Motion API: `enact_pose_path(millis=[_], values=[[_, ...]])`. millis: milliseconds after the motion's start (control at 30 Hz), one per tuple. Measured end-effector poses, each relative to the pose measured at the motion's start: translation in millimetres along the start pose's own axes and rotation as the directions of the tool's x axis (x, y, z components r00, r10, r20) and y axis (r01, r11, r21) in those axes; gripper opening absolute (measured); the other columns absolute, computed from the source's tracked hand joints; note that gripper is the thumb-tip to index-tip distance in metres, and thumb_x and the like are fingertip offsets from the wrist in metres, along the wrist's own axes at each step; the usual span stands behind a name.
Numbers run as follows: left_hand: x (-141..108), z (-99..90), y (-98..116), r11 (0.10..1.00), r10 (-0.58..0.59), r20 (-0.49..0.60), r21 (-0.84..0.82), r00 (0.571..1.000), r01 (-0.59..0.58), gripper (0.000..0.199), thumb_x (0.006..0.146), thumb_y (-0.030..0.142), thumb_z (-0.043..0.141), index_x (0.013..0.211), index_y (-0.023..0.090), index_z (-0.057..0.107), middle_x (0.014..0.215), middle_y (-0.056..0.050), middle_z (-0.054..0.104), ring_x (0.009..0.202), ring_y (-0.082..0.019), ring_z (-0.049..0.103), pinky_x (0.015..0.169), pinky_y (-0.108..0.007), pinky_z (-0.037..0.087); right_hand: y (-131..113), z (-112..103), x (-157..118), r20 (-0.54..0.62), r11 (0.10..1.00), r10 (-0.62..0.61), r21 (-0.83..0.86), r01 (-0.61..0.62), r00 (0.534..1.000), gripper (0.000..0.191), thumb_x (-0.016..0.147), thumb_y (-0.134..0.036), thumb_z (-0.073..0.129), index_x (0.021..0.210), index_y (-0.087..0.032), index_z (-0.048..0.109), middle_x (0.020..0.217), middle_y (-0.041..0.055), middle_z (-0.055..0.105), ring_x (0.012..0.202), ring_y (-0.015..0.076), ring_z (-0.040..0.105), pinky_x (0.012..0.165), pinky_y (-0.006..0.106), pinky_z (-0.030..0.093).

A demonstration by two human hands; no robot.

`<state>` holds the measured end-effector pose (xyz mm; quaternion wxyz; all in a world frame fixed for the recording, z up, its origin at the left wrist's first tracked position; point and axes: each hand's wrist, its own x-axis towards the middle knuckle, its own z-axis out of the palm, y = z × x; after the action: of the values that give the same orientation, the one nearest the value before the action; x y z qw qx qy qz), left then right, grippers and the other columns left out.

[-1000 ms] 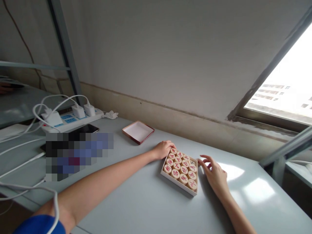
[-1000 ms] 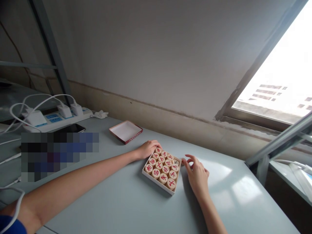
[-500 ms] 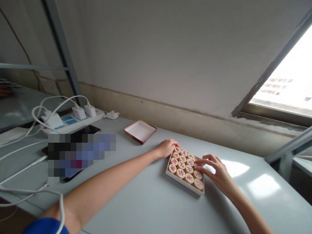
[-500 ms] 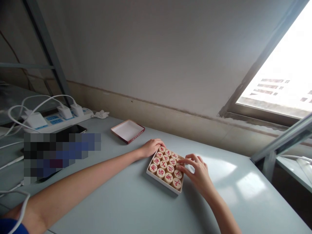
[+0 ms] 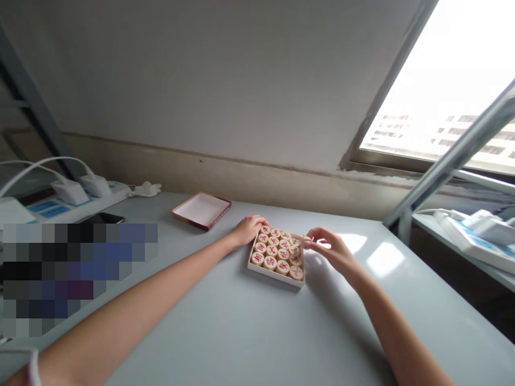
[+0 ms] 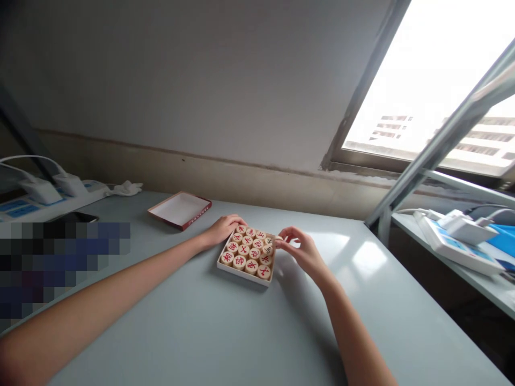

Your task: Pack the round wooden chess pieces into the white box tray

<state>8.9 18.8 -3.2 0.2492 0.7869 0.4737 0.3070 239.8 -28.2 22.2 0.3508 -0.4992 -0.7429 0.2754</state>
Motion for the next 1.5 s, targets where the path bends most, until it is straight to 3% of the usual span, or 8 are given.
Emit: enact_pose_path(millis=[200, 333, 433, 667, 1033, 1200, 1367, 1500], values=[[-1.0, -3.2, 2.6, 0.989, -0.045, 0.039, -0.137, 0.998, 0.05, 0.031, 0.072, 0.017, 0.034, 0.081, 0.013, 0.063, 0.089, -0.006, 0.064, 0.084, -0.017, 0.057, 0.073, -0.024, 0.043, 15.8, -8.9, -6.3, 0.068, 0.983, 0.176, -0.075, -0.17, 0.982, 0.029, 0.07, -0.048, 0.053, 0.076, -0.02, 0.05, 0.077, 0.0032, 0.06, 0.066, 0.0161, 0.054, 0.055, 0.026, 0.039], [-1.2, -7.5, 2.8, 0.965, -0.057, 0.069, -0.252, 0.996, 0.073, 0.029, 0.071, 0.017, 0.036, 0.082, 0.012, 0.062, 0.087, -0.006, 0.064, 0.083, -0.017, 0.057, 0.071, -0.024, 0.044, 25.8, 5.8, -7.6, -0.182, 0.892, 0.07, -0.428, -0.144, 0.981, 0.025, 0.073, -0.046, 0.051, 0.076, -0.021, 0.048, 0.079, 0.0031, 0.057, 0.066, 0.0173, 0.051, 0.065, 0.033, 0.038], [-1.7, -11.4, 2.1, 0.944, -0.06, 0.069, -0.32, 0.996, 0.079, 0.027, 0.07, 0.021, 0.04, 0.083, 0.012, 0.062, 0.087, -0.007, 0.064, 0.083, -0.018, 0.057, 0.071, -0.025, 0.044, 22.8, 12.2, -6.8, -0.352, 0.877, -0.055, -0.464, -0.124, 0.934, 0.03, 0.075, -0.043, 0.05, 0.093, -0.019, 0.047, 0.09, 0.0068, 0.053, 0.073, 0.0192, 0.051, 0.069, 0.036, 0.038], [-1.2, -17.7, -10.8, 0.907, -0.024, 0.183, -0.409, 0.983, 0.098, 0.032, 0.07, 0.029, 0.05, 0.095, 0.012, 0.061, 0.095, -0.007, 0.063, 0.087, -0.019, 0.056, 0.076, -0.027, 0.042, -7.5, 3.2, -14.5, 0.182, 0.955, -0.124, -0.244, 0.167, 0.975, 0.019, 0.074, -0.042, 0.056, 0.083, -0.027, 0.064, 0.09, 0.0035, 0.051, 0.093, 0.0196, 0.047, 0.083, 0.033, 0.038], [-1.1, -25.7, -10.8, 0.929, -0.027, 0.194, -0.357, 0.981, 0.097, 0.029, 0.068, 0.032, 0.054, 0.088, 0.013, 0.062, 0.084, -0.005, 0.063, 0.08, -0.017, 0.056, 0.07, -0.025, 0.042, -8.7, 2.4, -15.4, 0.171, 0.996, -0.076, -0.028, 0.082, 0.982, 0.021, 0.068, -0.038, 0.062, 0.078, -0.021, 0.056, 0.086, 0.0009, 0.053, 0.081, 0.0153, 0.048, 0.074, 0.028, 0.04], [0.5, -27.8, -19.1, 0.912, 0.009, 0.205, -0.403, 0.979, 0.076, 0.021, 0.064, 0.026, 0.057, 0.079, 0.013, 0.059, 0.08, -0.003, 0.061, 0.078, -0.016, 0.055, 0.071, -0.025, 0.041, -7.8, -18.8, -16.2, 0.185, 0.992, 0.093, 0.066, -0.106, 0.978, 0.029, 0.07, -0.046, 0.055, 0.079, -0.019, 0.05, 0.079, 0.0025, 0.058, 0.074, 0.0158, 0.053, 0.062, 0.026, 0.04], [1.2, -26.4, -20.1, 0.899, -0.002, 0.209, -0.429, 0.978, 0.094, 0.018, 0.064, 0.024, 0.056, 0.078, 0.013, 0.058, 0.077, -0.002, 0.059, 0.076, -0.015, 0.054, 0.069, -0.024, 0.041, 9.8, -24.2, -21.1, 0.122, 0.933, 0.237, -0.307, -0.19, 0.964, 0.028, 0.073, -0.047, 0.048, 0.068, -0.02, 0.044, 0.067, 0.0011, 0.057, 0.062, 0.0152, 0.051, 0.055, 0.027, 0.038], [1.3, -26.0, -18.1, 0.906, -0.007, 0.204, -0.413, 0.979, 0.092, 0.022, 0.064, 0.024, 0.055, 0.083, 0.013, 0.059, 0.077, -0.002, 0.059, 0.076, -0.015, 0.054, 0.069, -0.024, 0.041, 15.7, -5.9, -18.7, -0.143, 0.794, 0.079, -0.589, -0.149, 0.987, 0.024, 0.079, -0.043, 0.04, 0.075, -0.02, 0.047, 0.079, 0.0047, 0.058, 0.072, 0.0195, 0.053, 0.063, 0.033, 0.039]])
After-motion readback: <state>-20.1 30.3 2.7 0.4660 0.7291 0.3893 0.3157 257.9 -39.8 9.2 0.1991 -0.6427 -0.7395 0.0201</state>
